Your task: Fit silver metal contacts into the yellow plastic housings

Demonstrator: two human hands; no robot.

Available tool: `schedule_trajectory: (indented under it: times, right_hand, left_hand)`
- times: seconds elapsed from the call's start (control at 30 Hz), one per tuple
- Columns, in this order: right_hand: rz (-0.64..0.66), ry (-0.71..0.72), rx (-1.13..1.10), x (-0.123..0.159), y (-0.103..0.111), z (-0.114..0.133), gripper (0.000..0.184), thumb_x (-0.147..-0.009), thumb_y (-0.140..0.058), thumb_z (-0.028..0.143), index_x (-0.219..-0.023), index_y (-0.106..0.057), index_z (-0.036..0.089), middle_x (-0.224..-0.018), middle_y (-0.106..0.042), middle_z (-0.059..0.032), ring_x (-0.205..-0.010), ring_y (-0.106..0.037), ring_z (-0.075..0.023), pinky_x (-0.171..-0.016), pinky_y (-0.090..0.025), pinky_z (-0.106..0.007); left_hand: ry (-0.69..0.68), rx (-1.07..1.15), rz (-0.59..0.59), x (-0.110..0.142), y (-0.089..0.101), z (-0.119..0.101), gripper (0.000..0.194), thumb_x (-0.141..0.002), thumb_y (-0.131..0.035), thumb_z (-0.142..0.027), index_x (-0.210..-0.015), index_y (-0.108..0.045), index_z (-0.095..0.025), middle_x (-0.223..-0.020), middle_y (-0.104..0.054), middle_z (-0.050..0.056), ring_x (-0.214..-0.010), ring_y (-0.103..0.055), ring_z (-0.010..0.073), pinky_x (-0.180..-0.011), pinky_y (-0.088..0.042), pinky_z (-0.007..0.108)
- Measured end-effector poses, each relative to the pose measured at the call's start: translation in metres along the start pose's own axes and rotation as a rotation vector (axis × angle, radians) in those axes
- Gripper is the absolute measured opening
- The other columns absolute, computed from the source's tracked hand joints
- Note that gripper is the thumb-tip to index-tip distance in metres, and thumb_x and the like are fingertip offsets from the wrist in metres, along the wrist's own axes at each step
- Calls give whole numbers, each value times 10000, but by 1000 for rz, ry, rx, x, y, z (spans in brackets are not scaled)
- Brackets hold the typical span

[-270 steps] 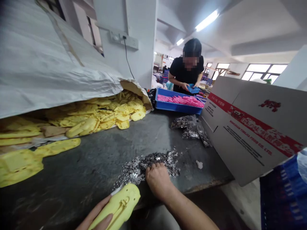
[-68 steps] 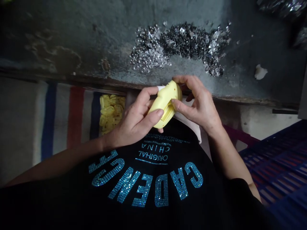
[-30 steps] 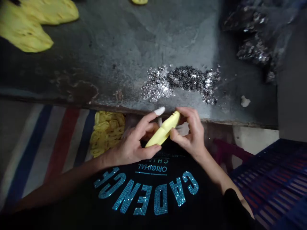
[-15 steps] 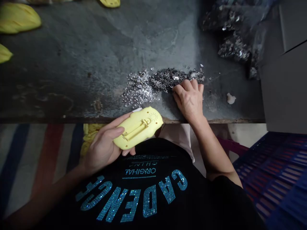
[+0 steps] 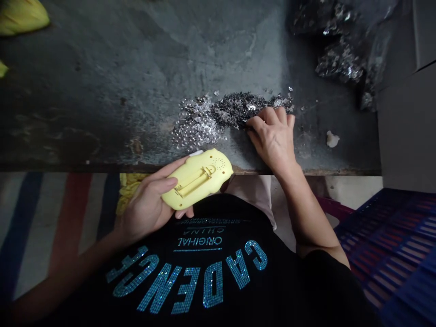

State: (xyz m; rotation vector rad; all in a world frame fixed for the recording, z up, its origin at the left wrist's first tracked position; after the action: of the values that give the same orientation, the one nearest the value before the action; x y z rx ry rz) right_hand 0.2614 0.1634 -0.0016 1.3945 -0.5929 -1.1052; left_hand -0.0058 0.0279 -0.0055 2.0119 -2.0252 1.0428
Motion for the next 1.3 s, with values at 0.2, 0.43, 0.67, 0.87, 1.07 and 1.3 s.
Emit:
schedule_trajectory:
  times: [0.2,0.43,0.67,0.87,1.07,1.3]
  right_hand:
    - [-31,38,-45,-1,-8,0,95,-1105,-665,350,-1115,-736,289,-1145,-711,-81,-1178,-630,-370,-1071,-515,-673]
    - [29,119,-221,31,14,-1,164,-1114,-667,337,-1097,-829,315,-1063,-754,-49,-1061,-661,-301,-949,-555,-521]
    - [-97,-38,-203,63,17,3,201,-1109,-698,356,-1269,-810,309,-1183,-812,-82,-1118,-711,-332,-988,-577,-568]
    - [-126,-72,-96,63,-1,12,175,-1078,-746,463,-1110,-813,305,-1041,-784,-87,-1072,-686,-358,-986,-551,-598]
    - [-129,-15,-291,63,23,29,105,-1091,-762,373,-1072,-836,300,-963,-808,-45,-948,-726,-294,-900,-530,-485]
    - [-34,158,-546,71,58,62,63,-1065,-824,290,-1124,-822,313,-966,-844,-4,-844,-749,-239,-840,-511,-444]
  left_hand:
    - [10,4,-29,2,2,0,895,-862,-853,-464,-1626,-600,-73,-1133,-875,207,-415,-617,141,-357,-514,283]
    - [-11,12,-15,4,2,2,822,-879,-832,-428,-1604,-641,-89,-1108,-881,187,-387,-601,135,-353,-505,279]
    - [-4,-10,-6,6,-5,0,757,-900,-769,-363,-1615,-680,-132,-1113,-884,167,-437,-621,148,-357,-481,260]
    - [-18,-77,-17,6,-7,0,728,-945,-718,-353,-1646,-678,-159,-1147,-876,162,-462,-615,136,-385,-492,261]
    - [-66,-162,11,14,-7,3,676,-1019,-711,-366,-1678,-665,-221,-1134,-862,138,-524,-656,147,-441,-542,263]
    - [-90,-212,91,23,-16,1,635,-1076,-715,-430,-1688,-665,-267,-1049,-831,101,-627,-700,188,-495,-609,280]
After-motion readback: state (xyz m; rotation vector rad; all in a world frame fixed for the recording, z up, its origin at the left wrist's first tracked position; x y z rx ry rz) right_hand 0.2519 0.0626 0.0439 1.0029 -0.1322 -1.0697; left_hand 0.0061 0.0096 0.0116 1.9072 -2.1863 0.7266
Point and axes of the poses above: each hand's wrist, its own x-axis away from the middle knuckle, its own y-axis out of the back of the hand, z = x × y, the point moved 2 cm from there along -x, towards the middle knuckle
